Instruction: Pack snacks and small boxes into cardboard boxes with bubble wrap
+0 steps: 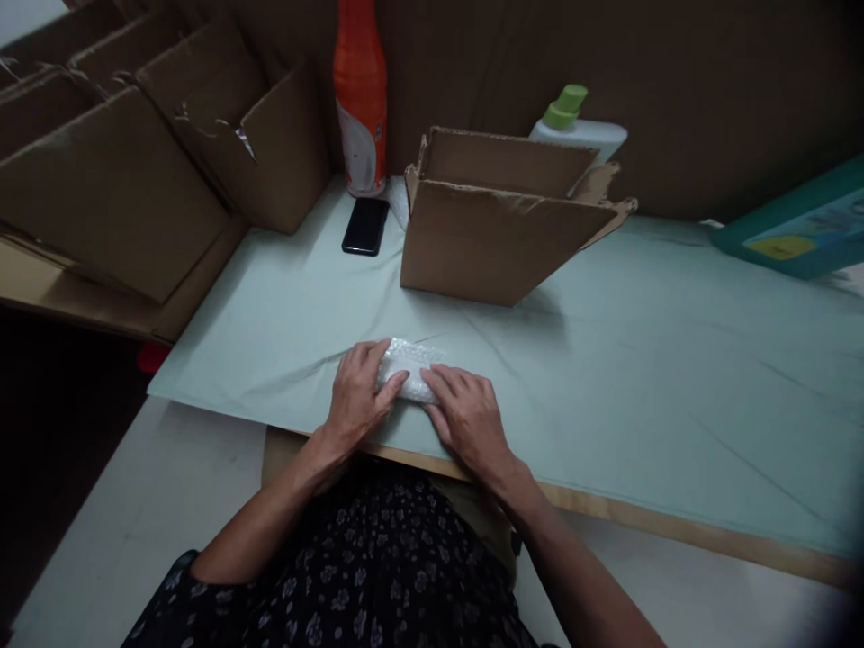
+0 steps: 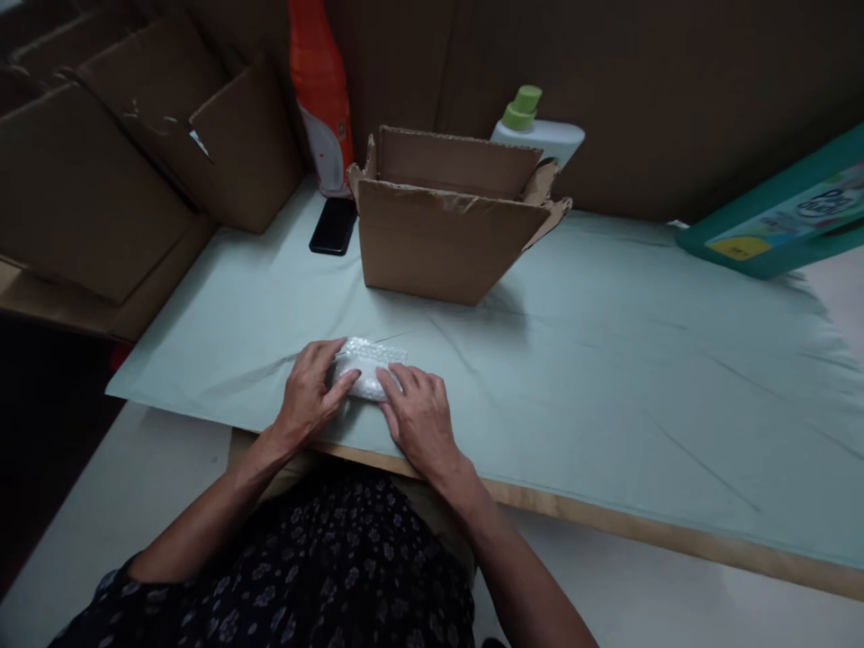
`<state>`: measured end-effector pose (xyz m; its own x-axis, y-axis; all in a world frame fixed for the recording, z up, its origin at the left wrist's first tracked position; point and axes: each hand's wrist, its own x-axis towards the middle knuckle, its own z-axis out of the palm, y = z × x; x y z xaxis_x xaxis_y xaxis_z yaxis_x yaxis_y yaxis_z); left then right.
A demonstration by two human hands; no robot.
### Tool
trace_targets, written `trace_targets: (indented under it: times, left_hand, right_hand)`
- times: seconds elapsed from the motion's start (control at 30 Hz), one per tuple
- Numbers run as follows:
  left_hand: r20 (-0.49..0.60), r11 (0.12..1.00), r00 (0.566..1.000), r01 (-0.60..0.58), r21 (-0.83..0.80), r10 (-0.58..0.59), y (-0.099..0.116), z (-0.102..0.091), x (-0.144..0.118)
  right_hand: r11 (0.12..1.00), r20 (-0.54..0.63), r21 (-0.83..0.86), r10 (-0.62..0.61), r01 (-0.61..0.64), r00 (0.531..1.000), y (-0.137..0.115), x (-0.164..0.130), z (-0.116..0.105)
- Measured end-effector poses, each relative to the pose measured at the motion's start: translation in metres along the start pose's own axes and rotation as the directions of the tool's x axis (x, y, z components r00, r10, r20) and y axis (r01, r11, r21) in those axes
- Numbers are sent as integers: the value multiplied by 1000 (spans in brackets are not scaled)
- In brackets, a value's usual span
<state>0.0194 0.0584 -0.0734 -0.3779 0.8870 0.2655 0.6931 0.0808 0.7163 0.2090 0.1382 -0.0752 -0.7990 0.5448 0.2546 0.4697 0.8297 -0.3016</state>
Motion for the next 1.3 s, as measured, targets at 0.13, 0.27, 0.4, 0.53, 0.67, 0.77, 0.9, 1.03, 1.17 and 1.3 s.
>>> trace_targets:
  times: [0.13,0.27,0.4,0.53,0.67,0.77,0.9,1.03,1.17,1.3]
  left_hand:
    - [29,844,946,302,-442,-323,10,-6,-21]
    - [296,521,875,469,-713,-383,18,-2,-36]
    - [341,376,858,482,-791,-383,23,5,-35]
    - [431,386,851,522,-760,-300,30,8,-31]
    - [435,626,878,457,-632,-202,35,13,-25]
    - [337,856,939,231,-463,-71,38,12,-8]
    - [73,947,960,-253,-199,272,56,-7,50]
    - [-118,826,821,-537,170,558,83,-20,132]
    - [-128,778,813,-481,404,569,87,-12,173]
    - [-128,762,788,-520,386,602,73,-1,158]
  right_hand:
    - [981,-29,165,104,-97,994,8,9,4]
    - [908,-12,400,143,-127,990,-5,6,-1]
    - [840,13,526,148,-133,989,-16,-5,-10]
    - [692,117,686,201,-226,973,-6,-14,-21]
    - [546,257,777,178,-313,950,7,-15,-30]
    - [543,254,763,247,-350,935,17,-15,-37]
    - [600,255,716,250,-357,934,36,-18,-54]
    - [680,171,693,167,-239,971,60,-13,-88]
    - [772,-15,633,85,-56,996,92,-9,-129]
    - [874,-306,475,269,-99,913,135,-15,-158]
